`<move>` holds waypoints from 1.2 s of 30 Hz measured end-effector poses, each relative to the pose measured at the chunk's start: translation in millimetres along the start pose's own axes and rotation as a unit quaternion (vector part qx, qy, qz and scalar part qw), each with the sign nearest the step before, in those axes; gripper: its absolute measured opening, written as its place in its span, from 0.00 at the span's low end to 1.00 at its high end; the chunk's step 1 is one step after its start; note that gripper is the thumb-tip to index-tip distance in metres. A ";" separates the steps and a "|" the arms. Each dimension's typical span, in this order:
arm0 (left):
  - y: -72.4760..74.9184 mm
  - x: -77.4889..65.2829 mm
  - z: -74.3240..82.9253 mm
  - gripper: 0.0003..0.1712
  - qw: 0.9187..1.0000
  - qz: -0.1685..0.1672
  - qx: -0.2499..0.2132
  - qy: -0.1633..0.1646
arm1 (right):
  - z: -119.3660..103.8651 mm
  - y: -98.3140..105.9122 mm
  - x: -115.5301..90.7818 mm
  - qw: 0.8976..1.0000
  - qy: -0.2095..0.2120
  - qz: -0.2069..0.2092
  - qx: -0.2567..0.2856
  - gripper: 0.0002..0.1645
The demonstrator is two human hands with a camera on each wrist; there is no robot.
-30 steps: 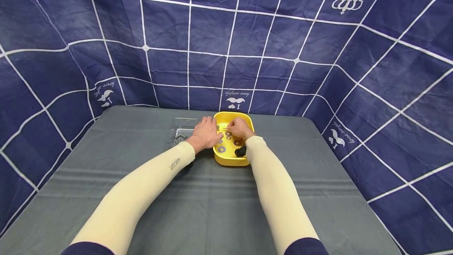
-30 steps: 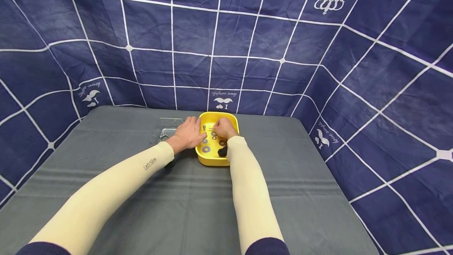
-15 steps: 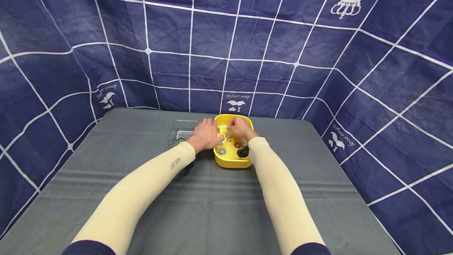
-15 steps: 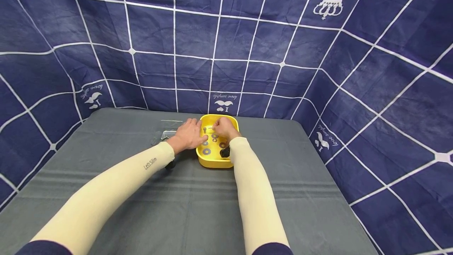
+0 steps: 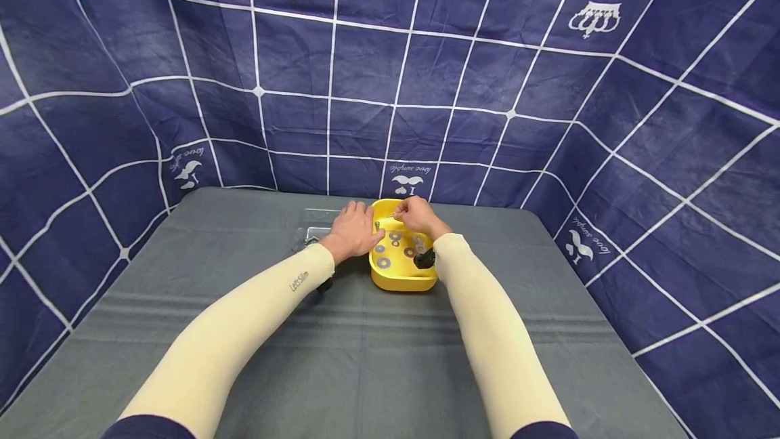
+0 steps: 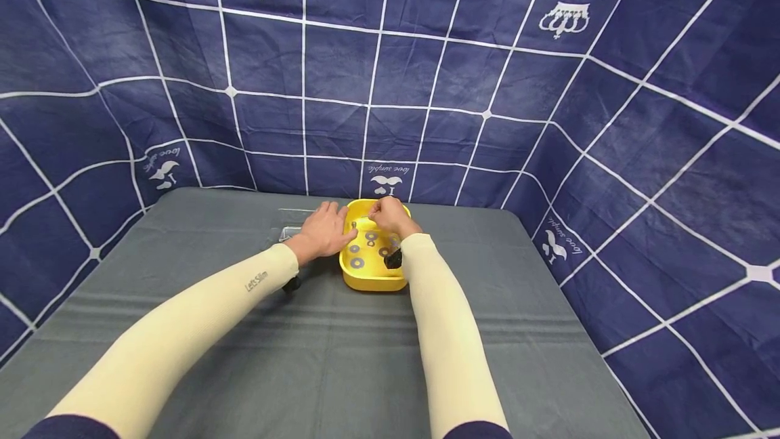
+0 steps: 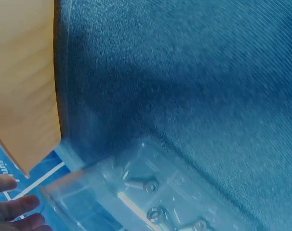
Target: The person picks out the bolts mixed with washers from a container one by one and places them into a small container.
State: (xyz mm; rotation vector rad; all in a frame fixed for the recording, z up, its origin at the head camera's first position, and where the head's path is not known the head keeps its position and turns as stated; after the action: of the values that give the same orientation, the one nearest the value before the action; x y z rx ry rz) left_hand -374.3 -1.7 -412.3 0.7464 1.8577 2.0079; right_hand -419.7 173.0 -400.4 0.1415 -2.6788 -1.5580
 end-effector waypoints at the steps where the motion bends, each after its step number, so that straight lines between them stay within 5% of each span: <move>1: 1.2 -0.8 -1.2 0.41 1.000 0.002 0.000 0.001 | -1.0 1.1 0.3 1.000 0.002 0.000 0.002 0.10; 16: 12.3 -14.6 -19.0 0.43 0.999 -0.020 0.014 0.024 | -28.3 9.6 2.8 0.999 0.049 0.004 0.004 0.09; 36: 20.8 -40.1 -48.3 0.43 0.999 -0.023 -0.002 0.047 | -59.5 1.7 10.6 0.998 0.057 -0.013 0.030 0.10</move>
State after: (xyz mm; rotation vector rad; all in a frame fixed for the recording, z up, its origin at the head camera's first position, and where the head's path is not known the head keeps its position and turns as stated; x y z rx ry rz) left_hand -366.0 -66.1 -399.8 0.6127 1.9044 2.0483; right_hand -425.6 121.3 -369.6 0.2603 -2.6468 -1.4297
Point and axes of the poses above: each hand's wrist, its own x-axis towards the middle knuckle, its own y-axis out of the back of the hand, z = x × y, the point moved 2 cm from there along x, towards the middle knuckle, and after that the axes turned 12 degrees about -y, right-handed, at the moved point
